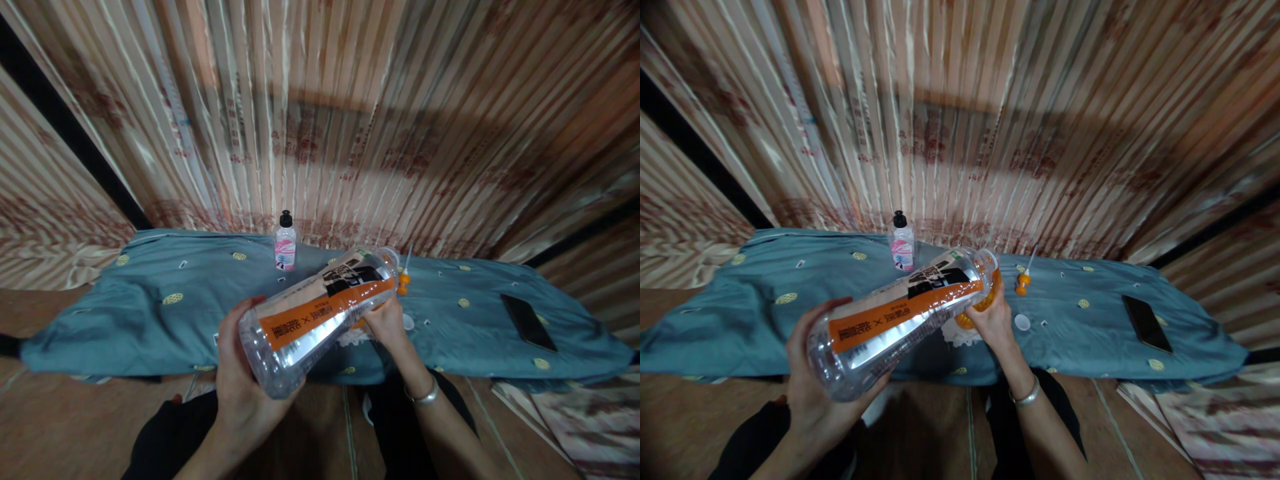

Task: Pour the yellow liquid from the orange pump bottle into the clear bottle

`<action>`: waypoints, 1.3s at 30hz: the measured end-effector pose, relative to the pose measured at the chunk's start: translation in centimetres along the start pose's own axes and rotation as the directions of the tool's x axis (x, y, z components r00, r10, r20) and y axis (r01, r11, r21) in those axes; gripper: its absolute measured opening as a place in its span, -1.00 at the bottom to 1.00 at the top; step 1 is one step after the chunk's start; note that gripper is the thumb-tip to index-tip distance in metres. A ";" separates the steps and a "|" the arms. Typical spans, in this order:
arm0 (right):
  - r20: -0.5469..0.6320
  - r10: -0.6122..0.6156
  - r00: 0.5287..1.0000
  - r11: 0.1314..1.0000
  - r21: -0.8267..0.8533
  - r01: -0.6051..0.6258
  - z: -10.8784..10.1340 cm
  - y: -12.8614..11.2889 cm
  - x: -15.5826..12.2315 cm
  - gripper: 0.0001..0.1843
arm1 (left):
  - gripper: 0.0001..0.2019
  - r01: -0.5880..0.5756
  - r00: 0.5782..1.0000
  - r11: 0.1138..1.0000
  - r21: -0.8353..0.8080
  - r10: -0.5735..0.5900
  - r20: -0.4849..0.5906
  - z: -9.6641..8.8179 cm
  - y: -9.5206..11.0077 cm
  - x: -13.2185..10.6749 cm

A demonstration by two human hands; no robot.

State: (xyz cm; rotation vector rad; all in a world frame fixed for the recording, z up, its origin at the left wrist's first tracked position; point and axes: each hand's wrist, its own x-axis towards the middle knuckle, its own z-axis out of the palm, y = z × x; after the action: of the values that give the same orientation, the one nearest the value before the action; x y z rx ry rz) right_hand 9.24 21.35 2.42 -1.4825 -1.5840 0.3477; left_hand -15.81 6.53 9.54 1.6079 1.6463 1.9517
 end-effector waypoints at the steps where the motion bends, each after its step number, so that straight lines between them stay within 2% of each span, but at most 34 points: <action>1: 0.001 0.000 1.000 1.000 -0.004 0.000 0.0 0.0 0.0 -0.17 | -0.07 -0.001 1.000 1.000 0.009 0.001 0.002 0.0 0.0 0.0; 8: -0.022 -0.011 1.000 1.000 -0.018 0.011 0.2 0.3 0.0 -0.18 | -0.06 -0.003 1.000 1.000 0.018 0.003 -0.014 0.0 -0.1 0.1; 13: -0.008 0.002 1.000 1.000 -0.018 -0.002 0.1 0.1 0.0 -0.13 | -0.05 -0.043 0.998 0.998 0.035 0.042 0.045 -0.4 -0.1 0.4; 17: -0.016 0.005 1.000 1.000 -0.001 -0.005 0.1 0.0 0.0 -0.15 | -0.07 -0.074 0.997 0.997 0.037 0.074 -0.008 0.0 0.1 0.4; 20: -0.010 0.002 1.000 1.000 0.005 -0.002 0.1 0.0 0.0 -0.18 | -0.05 -0.041 0.999 0.999 0.000 0.041 -0.018 0.2 0.1 0.3; 24: -0.005 -0.007 1.000 1.000 0.001 0.007 0.0 0.0 0.0 -0.19 | -0.06 -0.011 1.000 1.000 -0.008 0.011 -0.008 -0.2 -0.1 0.2; 29: -0.007 0.002 1.000 1.000 -0.003 -0.002 -0.1 -0.2 0.0 -0.18 | -0.06 -0.060 0.998 0.996 0.059 0.058 0.030 -0.4 -0.1 0.5; 32: -0.013 0.003 1.000 1.000 -0.015 -0.004 -0.1 -0.2 0.0 -0.15 | -0.05 -0.067 0.998 0.996 0.053 0.067 0.003 -0.3 0.0 0.6; 35: -0.005 -0.003 1.000 1.000 -0.015 0.003 -0.1 -0.3 0.0 -0.16 | -0.02 -0.072 0.996 0.996 0.043 0.071 0.046 -0.3 0.0 0.6; 39: 0.000 0.009 1.000 1.000 -0.014 -0.009 -0.1 -0.3 0.0 -0.14 | -0.07 -0.067 0.998 0.996 0.061 0.067 0.001 -0.4 -0.1 0.4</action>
State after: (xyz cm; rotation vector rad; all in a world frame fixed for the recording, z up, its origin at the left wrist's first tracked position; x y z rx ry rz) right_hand 9.15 21.25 2.66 -1.5009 -1.5837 0.3422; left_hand -16.29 6.61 9.83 1.7063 1.6894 1.9516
